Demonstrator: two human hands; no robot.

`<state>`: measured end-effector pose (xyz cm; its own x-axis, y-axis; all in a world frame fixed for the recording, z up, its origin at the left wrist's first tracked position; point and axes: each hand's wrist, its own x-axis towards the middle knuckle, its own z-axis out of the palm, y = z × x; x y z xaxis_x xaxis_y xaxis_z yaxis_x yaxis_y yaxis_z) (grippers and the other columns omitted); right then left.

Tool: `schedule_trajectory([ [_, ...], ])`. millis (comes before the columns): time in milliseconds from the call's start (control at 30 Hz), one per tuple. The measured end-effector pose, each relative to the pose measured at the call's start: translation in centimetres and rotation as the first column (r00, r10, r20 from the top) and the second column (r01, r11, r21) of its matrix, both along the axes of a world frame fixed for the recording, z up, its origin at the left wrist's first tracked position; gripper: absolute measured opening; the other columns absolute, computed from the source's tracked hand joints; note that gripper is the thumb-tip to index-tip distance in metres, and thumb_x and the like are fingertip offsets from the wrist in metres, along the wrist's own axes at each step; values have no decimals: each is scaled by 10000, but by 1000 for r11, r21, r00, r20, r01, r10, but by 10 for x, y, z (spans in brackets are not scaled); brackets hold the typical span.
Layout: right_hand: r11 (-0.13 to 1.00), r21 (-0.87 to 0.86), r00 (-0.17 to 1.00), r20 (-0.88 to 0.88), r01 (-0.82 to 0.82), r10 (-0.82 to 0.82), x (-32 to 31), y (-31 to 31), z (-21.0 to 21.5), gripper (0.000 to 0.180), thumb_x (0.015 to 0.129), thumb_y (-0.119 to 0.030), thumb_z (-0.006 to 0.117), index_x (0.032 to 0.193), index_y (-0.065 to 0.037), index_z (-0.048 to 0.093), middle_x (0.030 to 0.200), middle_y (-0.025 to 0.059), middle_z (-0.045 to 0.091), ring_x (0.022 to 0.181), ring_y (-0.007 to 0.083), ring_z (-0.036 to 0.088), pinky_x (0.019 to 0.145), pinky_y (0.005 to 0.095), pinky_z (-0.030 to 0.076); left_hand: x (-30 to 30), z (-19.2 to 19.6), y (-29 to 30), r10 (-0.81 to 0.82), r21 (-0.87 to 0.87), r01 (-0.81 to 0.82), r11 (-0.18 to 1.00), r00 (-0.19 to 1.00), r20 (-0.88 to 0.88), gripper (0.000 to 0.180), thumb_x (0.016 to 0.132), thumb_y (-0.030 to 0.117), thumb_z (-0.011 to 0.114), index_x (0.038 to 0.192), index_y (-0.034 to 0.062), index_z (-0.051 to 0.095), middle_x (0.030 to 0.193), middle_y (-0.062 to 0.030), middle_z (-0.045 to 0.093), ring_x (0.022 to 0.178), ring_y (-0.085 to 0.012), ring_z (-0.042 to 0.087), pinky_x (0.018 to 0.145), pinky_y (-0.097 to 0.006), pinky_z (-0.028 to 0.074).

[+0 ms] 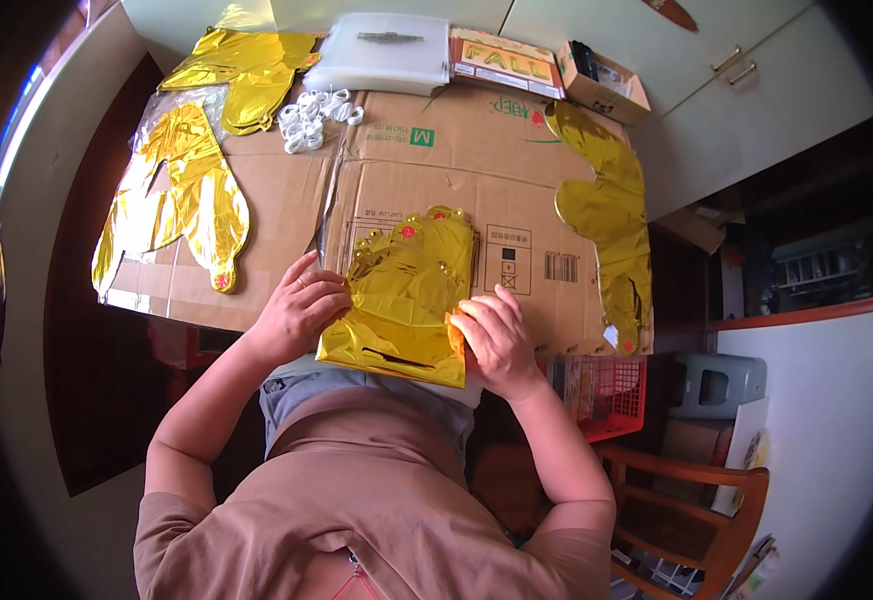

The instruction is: Folding a sheet of gold-colored foil into a smaller rectangular shape on a workbench.

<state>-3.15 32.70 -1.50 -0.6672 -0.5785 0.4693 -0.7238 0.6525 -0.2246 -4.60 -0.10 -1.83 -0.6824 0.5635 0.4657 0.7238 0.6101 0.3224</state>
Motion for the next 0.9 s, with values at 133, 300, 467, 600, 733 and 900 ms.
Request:
schedule_trajectory([
  [133, 999, -37, 1000, 13, 1, -1, -4, -2, 3, 270, 799, -114, 728, 1059, -75, 664, 1082, 84, 650, 1038, 281, 619, 1082, 525, 407, -3, 2, 0, -6, 12, 5, 1000, 999, 42, 167, 836, 91, 726, 993, 101, 671, 996, -41, 665, 1056, -210, 638, 1152, -519, 354],
  [300, 995, -96, 999, 37, 18, -14, -6, -2, -1, 263, 789, -103, 740, 1043, -85, 676, 1055, 69, 654, 1007, 269, 619, 1050, 521, 425, -6, 2, 1, -9, 154, -14, 988, 989, 147, 208, 799, 64, 732, 989, 106, 658, 991, -44, 661, 1050, -226, 636, 1158, -538, 334],
  [467, 996, -87, 999, 52, 3, 2, -7, -2, 1, 261, 785, -92, 745, 1038, -87, 681, 1052, 63, 653, 996, 268, 619, 1045, 519, 429, -9, -5, -3, -18, 140, 0, 990, 992, 128, 238, 772, 60, 744, 981, 116, 645, 1012, -34, 654, 1066, -224, 628, 1158, -541, 329],
  [600, 997, -65, 999, 16, 36, -35, -6, -1, -3, 262, 783, -60, 752, 1034, -89, 684, 1045, 57, 663, 976, 262, 630, 1038, 508, 439, -9, -4, -2, -19, 111, 7, 994, 994, 104, 238, 770, 60, 749, 977, 117, 647, 1021, -26, 650, 1082, -216, 622, 1163, -537, 322],
  [733, 995, -66, 997, -3, 72, -72, -3, -2, -3, 284, 766, -19, 768, 1026, -92, 681, 1035, 55, 667, 955, 255, 641, 1034, 492, 451, -8, -4, -3, -20, 78, 14, 997, 997, 76, 232, 770, 55, 747, 972, 112, 649, 1008, -31, 651, 1084, -209, 625, 1167, -534, 319],
  [900, 998, -40, 999, -7, 43, -43, -4, 0, -1, 242, 790, -75, 745, 1017, -90, 662, 1020, 56, 664, 957, 260, 634, 1038, 495, 440, -7, -4, -1, -14, 70, 13, 997, 1000, 24, 228, 770, 42, 741, 968, 106, 649, 972, -36, 659, 1060, -200, 637, 1166, -531, 329],
])
